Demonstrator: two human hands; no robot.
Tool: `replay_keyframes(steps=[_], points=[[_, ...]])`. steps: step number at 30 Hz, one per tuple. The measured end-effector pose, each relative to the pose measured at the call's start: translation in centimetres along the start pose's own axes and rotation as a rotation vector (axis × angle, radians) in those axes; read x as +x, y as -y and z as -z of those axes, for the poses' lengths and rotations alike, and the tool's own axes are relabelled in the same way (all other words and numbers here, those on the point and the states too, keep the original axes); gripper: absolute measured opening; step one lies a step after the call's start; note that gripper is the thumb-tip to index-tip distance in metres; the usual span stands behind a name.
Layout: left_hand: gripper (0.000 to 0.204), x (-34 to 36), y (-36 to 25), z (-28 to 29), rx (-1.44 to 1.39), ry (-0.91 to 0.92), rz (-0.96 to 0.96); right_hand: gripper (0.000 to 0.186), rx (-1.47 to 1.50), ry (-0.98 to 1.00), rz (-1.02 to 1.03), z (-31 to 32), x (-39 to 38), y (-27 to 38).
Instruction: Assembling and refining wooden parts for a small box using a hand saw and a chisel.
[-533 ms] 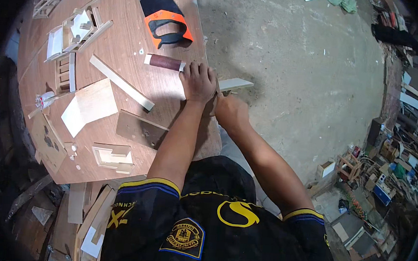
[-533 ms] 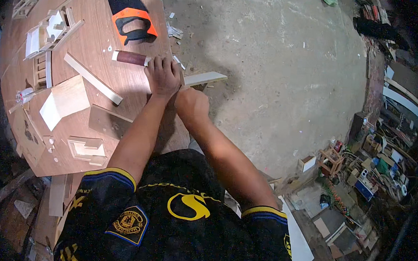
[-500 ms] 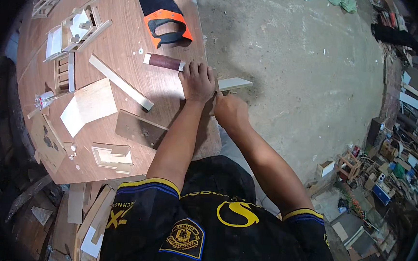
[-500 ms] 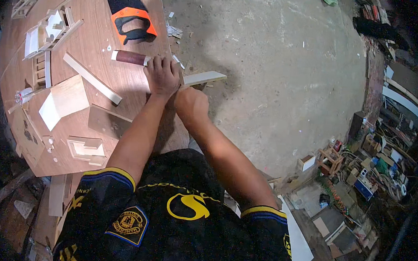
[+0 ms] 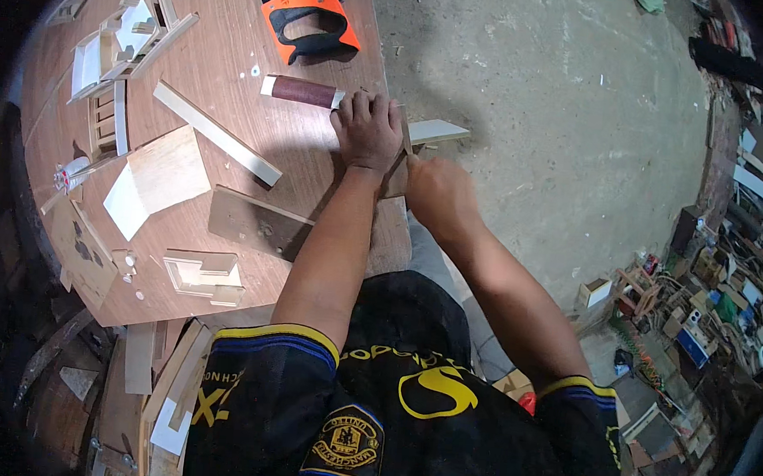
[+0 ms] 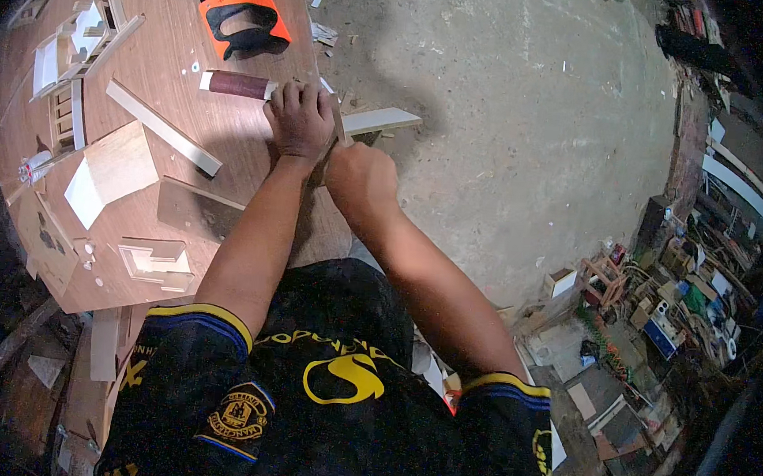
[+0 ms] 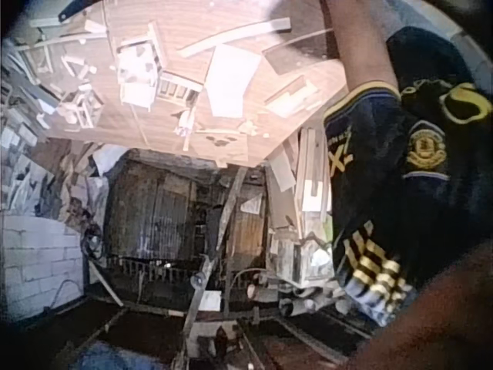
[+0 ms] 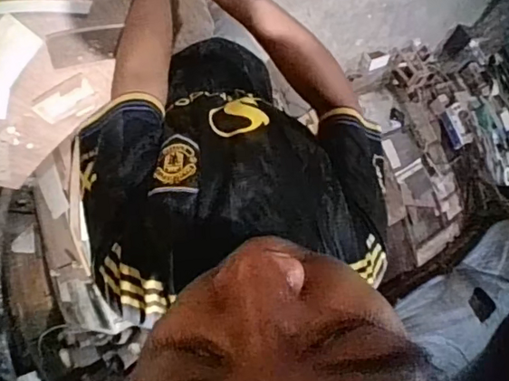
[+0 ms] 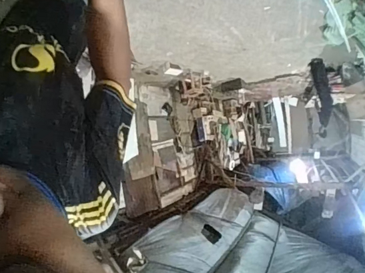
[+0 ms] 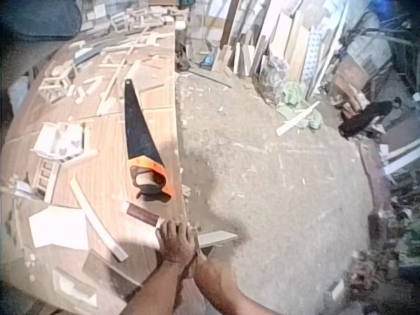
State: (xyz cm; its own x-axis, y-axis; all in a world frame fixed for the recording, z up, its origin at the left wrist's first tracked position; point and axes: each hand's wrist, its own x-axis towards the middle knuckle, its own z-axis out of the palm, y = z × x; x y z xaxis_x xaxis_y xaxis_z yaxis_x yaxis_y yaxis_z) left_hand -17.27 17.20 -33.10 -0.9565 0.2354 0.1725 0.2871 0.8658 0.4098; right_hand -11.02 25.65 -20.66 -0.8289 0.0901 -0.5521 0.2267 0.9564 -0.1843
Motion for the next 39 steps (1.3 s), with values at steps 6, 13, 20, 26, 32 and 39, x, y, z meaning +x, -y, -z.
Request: replay_keyframes(steps=[6, 13, 20, 26, 32, 39], points=[[0.017, 0.0, 0.0, -0.1, 0.013, -0.027, -0.031, 0.015, -0.025, -0.032, -0.1, -1.1, 0.3, 0.1], [0.016, 1.4, 0.9, -0.2, -0.081, -0.064, -0.48, 0.013, -0.078, -0.054, -0.021, -2.5, 1.2, -0.3], [0.022, 4.7, 1.5, -1.1, -0.136, 0.212, -0.962, 0.012, -0.132, -0.023, 0.007, -2.2, 1.4, -0.2], [0.029, 5.2, 1.5, -1.6, -0.203, 0.335, -0.94, 0.015, -0.091, -0.007, 0.013, -2.2, 1.7, -0.3], [0.022, 4.9, 1.9, -2.4, -0.226, 0.265, -0.874, 0.027, -0.172, 0.132, -0.021, 0.4, 1.0, -0.1], [0.024, 4.7, 1.9, -2.9, -0.187, 0.303, -0.917, 0.022, -0.093, 0.131, -0.23, 0.0, 1.6, 0.6]])
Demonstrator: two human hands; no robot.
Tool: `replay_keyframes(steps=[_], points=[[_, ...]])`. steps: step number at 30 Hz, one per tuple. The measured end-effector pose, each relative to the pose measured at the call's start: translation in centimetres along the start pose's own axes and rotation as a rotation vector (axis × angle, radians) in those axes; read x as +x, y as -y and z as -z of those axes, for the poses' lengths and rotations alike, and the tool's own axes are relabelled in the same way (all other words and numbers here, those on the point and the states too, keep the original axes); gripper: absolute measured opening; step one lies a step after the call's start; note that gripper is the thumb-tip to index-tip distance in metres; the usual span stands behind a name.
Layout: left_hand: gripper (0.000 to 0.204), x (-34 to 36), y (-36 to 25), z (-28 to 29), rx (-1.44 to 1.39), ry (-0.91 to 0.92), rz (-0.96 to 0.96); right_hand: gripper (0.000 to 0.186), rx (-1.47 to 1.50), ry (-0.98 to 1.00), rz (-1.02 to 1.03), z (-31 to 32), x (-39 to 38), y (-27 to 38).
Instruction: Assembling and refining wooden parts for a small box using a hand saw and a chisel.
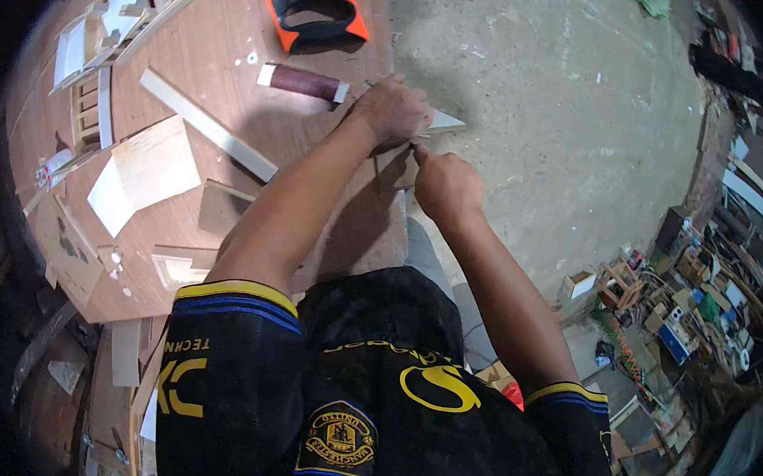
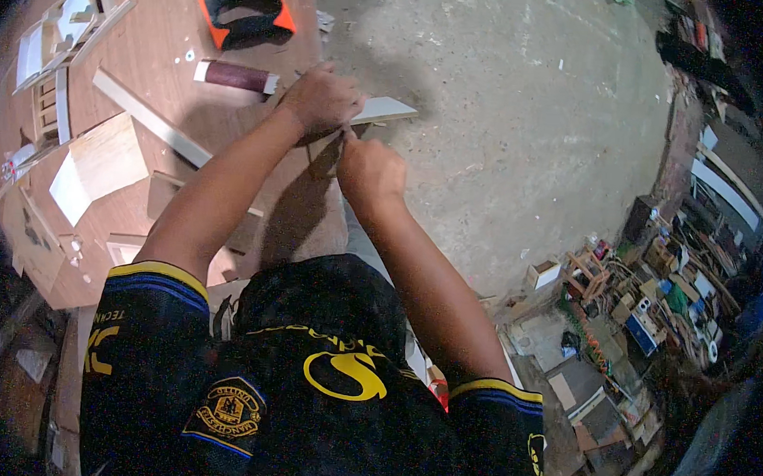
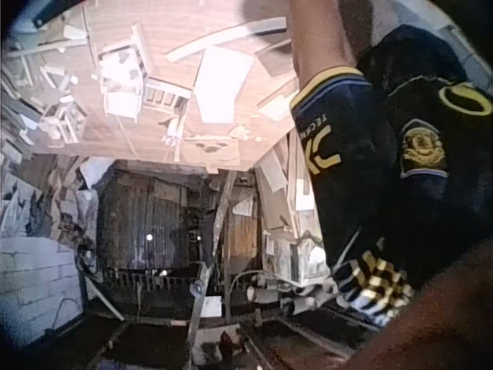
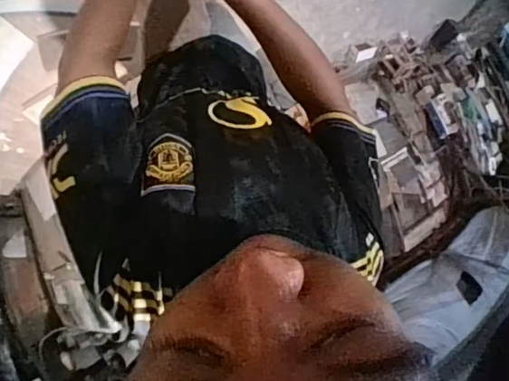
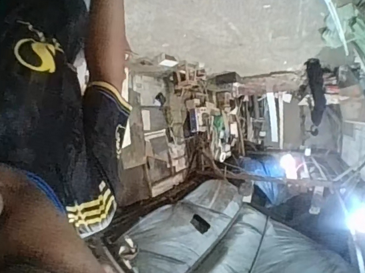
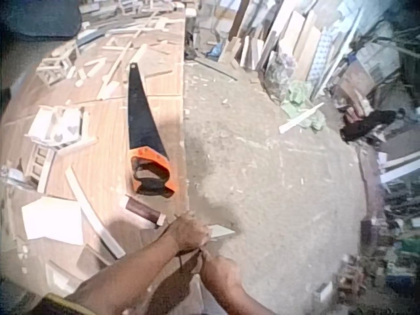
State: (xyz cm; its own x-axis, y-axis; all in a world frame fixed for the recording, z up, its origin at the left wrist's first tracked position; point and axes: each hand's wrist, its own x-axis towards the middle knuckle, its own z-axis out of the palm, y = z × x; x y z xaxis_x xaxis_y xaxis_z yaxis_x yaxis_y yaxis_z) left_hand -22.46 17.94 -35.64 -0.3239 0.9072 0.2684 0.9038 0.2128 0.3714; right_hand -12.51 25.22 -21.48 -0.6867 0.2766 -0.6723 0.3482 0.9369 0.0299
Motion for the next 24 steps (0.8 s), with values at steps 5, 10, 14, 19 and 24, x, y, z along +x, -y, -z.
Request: replay_keyframes(steps=[5, 10, 14, 19, 24], points=[[0.024, 0.2, -0.1, 0.6, -0.072, 0.065, 0.07, 0.025, -0.007, 0.006, 0.104, 0.9, -0.7, -0.4], [0.024, 0.1, 0.0, 0.7, -0.064, 0.038, 0.066, 0.026, -0.029, 0.039, 0.126, 1.2, -0.8, -0.3], [0.024, -0.1, -0.2, 0.4, -0.064, 0.029, 0.081, 0.03, -0.021, 0.056, 0.06, -0.4, -0.1, -0.2], [0.024, 0.3, 0.1, 0.1, -0.043, 0.013, 0.029, 0.04, 0.024, -0.029, 0.071, -1.9, -0.7, -1.7], [0.025, 0.3, -0.3, 0.2, -0.085, 0.023, 0.059, 0.052, 0.015, -0.101, 0.116, -2.4, -2.2, -2.1]])
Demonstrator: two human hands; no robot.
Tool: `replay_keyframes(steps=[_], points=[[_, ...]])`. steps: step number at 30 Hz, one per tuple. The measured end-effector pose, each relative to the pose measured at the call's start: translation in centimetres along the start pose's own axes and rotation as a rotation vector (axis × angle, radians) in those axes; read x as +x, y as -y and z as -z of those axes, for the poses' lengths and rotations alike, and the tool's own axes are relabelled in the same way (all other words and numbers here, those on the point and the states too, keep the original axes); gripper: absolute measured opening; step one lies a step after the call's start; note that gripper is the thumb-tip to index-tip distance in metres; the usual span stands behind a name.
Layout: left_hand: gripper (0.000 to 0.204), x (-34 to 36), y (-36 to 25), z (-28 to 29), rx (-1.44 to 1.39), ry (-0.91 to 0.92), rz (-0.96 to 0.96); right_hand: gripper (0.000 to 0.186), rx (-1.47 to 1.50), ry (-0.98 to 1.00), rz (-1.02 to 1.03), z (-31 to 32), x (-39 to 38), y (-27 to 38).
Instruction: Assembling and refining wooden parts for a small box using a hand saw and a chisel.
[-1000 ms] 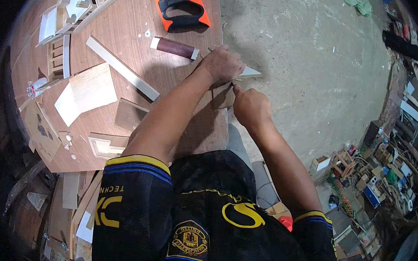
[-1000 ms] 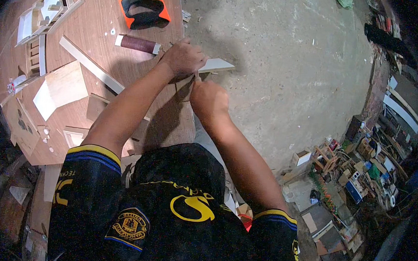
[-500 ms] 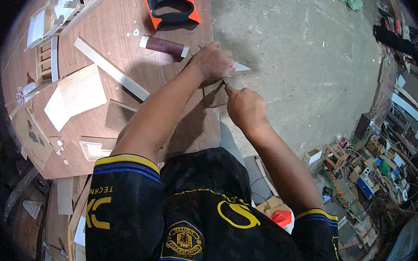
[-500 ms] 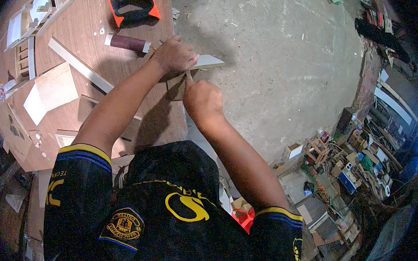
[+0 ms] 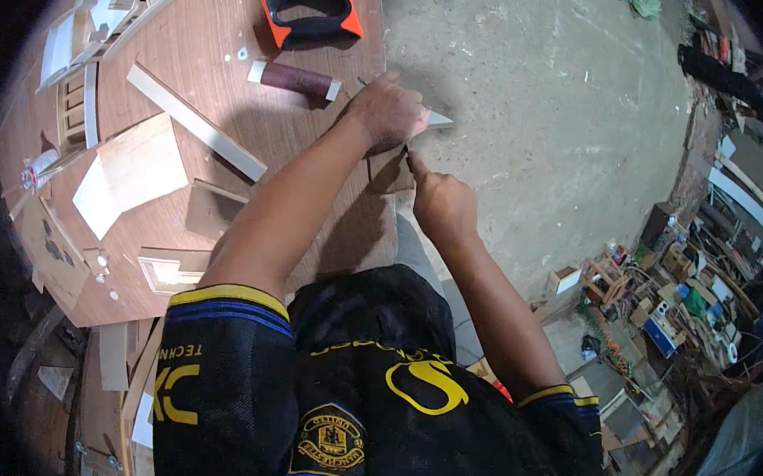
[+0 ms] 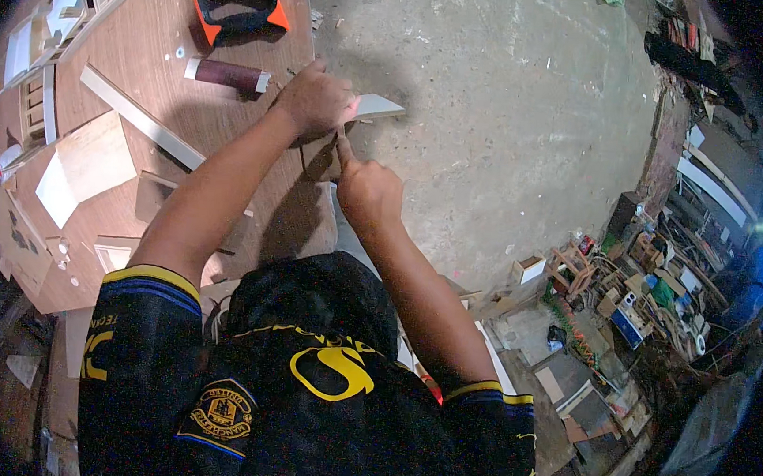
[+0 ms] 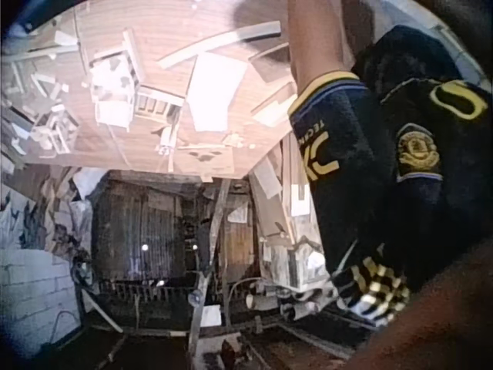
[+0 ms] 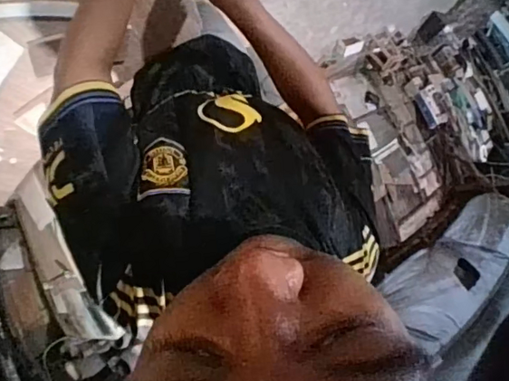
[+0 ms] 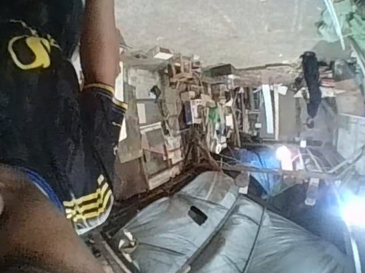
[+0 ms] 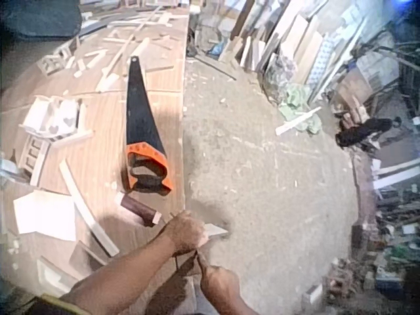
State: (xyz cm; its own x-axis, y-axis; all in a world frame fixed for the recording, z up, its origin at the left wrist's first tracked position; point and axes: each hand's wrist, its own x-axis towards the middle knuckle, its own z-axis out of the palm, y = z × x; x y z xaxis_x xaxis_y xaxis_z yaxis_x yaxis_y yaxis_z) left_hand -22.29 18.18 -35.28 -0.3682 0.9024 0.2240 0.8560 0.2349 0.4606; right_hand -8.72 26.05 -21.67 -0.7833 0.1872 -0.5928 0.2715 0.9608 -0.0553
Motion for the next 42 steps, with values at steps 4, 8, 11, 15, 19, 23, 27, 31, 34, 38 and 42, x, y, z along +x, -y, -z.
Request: replay_keyframes(steps=[4, 8, 11, 15, 19, 23, 27, 31, 34, 38, 42], points=[[0.028, 0.0, -0.2, -0.3, 0.013, 0.004, 0.042, 0.049, -0.005, -0.05, -0.006, 0.1, -0.5, 0.4], [0.027, -0.1, -0.5, 0.0, -0.012, 0.014, 0.083, 0.051, 0.024, 0.011, -0.024, 0.2, -0.7, 0.5], [0.021, -0.1, -0.7, 0.7, -0.016, 0.0, 0.085, 0.051, -0.004, 0.064, -0.044, 0.1, -0.5, 0.4], [0.01, -0.3, -1.3, 1.9, 0.076, -0.243, 0.036, 0.05, 0.093, 0.062, -0.071, 0.3, -0.1, 0.7], [0.027, -1.9, -3.4, 2.1, 0.133, -0.168, 0.283, 0.048, 0.129, 0.142, -0.073, 0.7, 0.2, 1.1], [0.05, -4.0, -6.0, 0.7, 0.127, -0.254, 0.637, 0.046, 0.145, 0.142, -0.034, 0.5, 0.4, 1.0], [0.057, -5.0, -6.8, -1.0, 0.263, -0.203, 0.643, 0.045, 0.144, 0.138, 0.016, -0.3, 1.0, 0.6], [0.064, -5.2, -6.7, -1.8, 0.268, -0.251, 0.696, 0.042, 0.148, 0.121, 0.032, 0.0, 1.1, 0.8], [0.062, -5.0, -6.9, -2.0, 0.297, -0.233, 0.732, 0.042, 0.145, 0.089, 0.048, 1.1, 0.4, 0.8], [0.061, -4.7, -7.2, -1.9, 0.288, -0.249, 0.76, 0.043, 0.044, 0.153, 0.074, 1.9, -0.5, 0.4], [0.061, -4.6, -7.1, -1.7, 0.251, -0.276, 0.773, 0.04, 0.075, 0.113, 0.029, 1.4, 0.3, 0.3]])
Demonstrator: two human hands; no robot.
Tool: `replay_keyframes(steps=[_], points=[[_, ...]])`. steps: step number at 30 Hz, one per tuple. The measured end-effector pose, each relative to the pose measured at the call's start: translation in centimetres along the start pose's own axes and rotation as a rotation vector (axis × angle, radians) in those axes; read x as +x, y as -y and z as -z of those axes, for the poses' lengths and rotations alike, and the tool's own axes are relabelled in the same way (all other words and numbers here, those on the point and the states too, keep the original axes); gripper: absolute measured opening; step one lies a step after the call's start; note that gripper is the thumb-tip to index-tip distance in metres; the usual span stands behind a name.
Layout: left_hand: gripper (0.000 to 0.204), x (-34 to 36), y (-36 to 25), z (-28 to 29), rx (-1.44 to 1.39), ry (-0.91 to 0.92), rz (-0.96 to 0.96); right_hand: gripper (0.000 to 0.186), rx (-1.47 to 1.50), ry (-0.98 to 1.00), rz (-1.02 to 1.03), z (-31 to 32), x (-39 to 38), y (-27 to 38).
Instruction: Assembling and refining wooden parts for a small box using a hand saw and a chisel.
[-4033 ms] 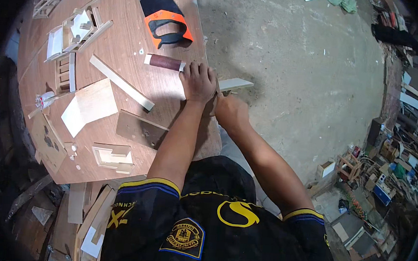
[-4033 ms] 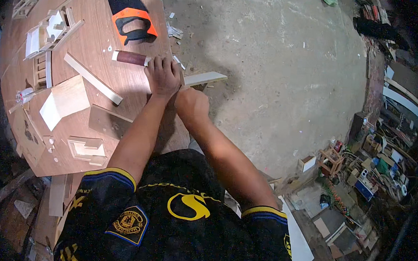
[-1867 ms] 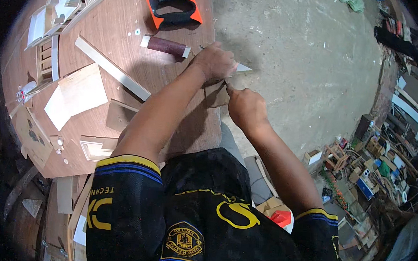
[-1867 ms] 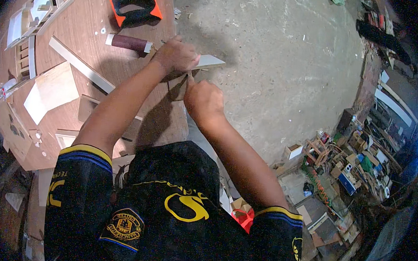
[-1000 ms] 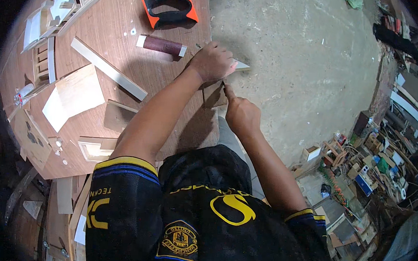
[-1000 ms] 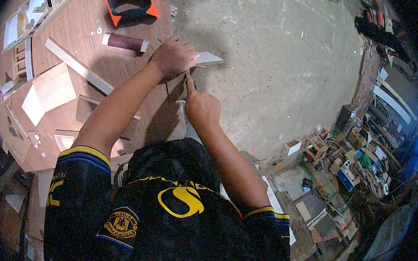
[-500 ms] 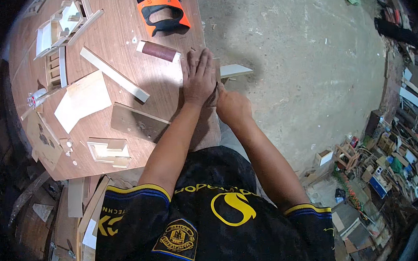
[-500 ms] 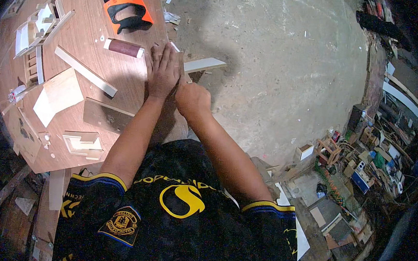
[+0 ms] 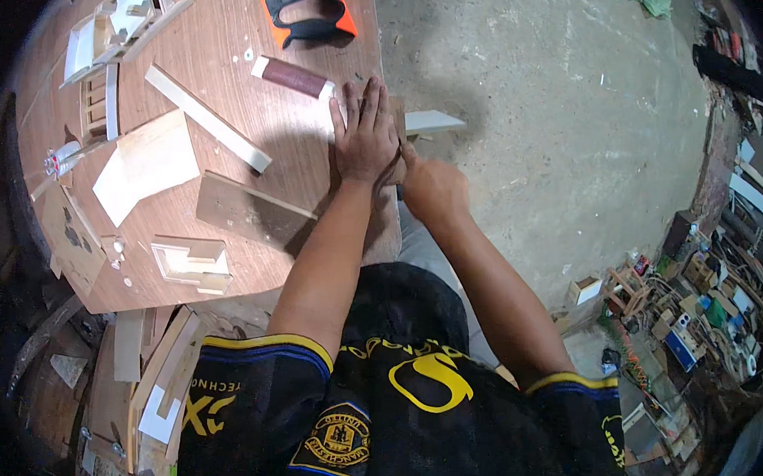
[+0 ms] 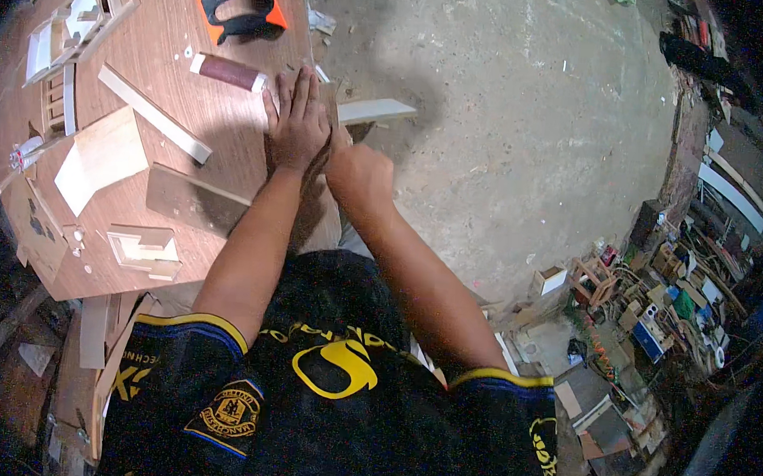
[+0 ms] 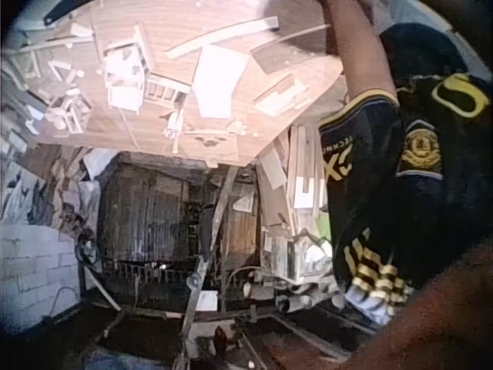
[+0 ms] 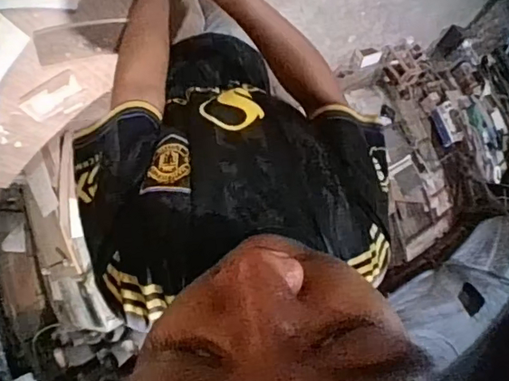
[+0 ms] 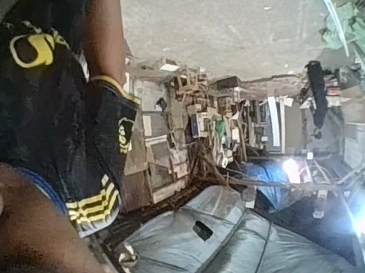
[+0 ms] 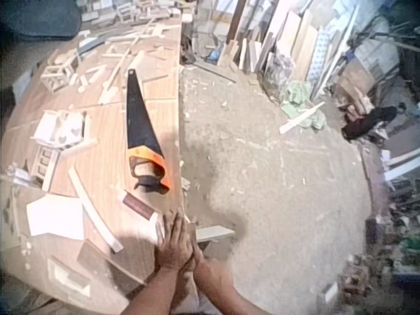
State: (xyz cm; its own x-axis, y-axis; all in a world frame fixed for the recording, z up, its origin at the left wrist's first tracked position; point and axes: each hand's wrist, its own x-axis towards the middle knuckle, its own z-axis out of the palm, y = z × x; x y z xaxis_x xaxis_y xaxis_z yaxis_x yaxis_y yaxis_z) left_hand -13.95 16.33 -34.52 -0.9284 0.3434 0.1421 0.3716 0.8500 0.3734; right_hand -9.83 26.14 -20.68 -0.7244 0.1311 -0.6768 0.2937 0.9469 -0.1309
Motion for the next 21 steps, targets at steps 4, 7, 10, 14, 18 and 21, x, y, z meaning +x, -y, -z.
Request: replay_keyframes(steps=[4, 7, 10, 14, 18, 21], points=[[0.061, -0.2, 0.1, 0.1, -0.013, 0.045, 0.007, 0.039, -0.041, 0.007, 0.037, -0.2, 0.9, -0.1], [0.062, -0.3, 0.1, 0.1, 0.003, 0.071, 0.008, 0.04, -0.119, 0.121, -0.032, 0.1, 1.0, 0.1], [0.062, -0.3, 0.0, 0.1, -0.011, 0.038, 0.009, 0.039, 0.028, -0.001, 0.043, 0.6, 1.2, 0.6], [0.059, 1.2, 0.2, -0.3, 0.059, 0.004, 0.007, 0.038, -0.071, 0.087, 0.047, 1.5, 1.5, 0.5], [0.058, 2.5, 0.3, -0.7, 0.038, -0.024, 0.016, 0.035, -0.089, 0.016, 0.007, 1.9, 2.2, 0.4], [0.058, 2.8, 0.3, -0.6, 0.041, -0.029, -0.022, 0.034, -0.083, 0.016, -0.005, 2.5, 2.6, 0.6]])
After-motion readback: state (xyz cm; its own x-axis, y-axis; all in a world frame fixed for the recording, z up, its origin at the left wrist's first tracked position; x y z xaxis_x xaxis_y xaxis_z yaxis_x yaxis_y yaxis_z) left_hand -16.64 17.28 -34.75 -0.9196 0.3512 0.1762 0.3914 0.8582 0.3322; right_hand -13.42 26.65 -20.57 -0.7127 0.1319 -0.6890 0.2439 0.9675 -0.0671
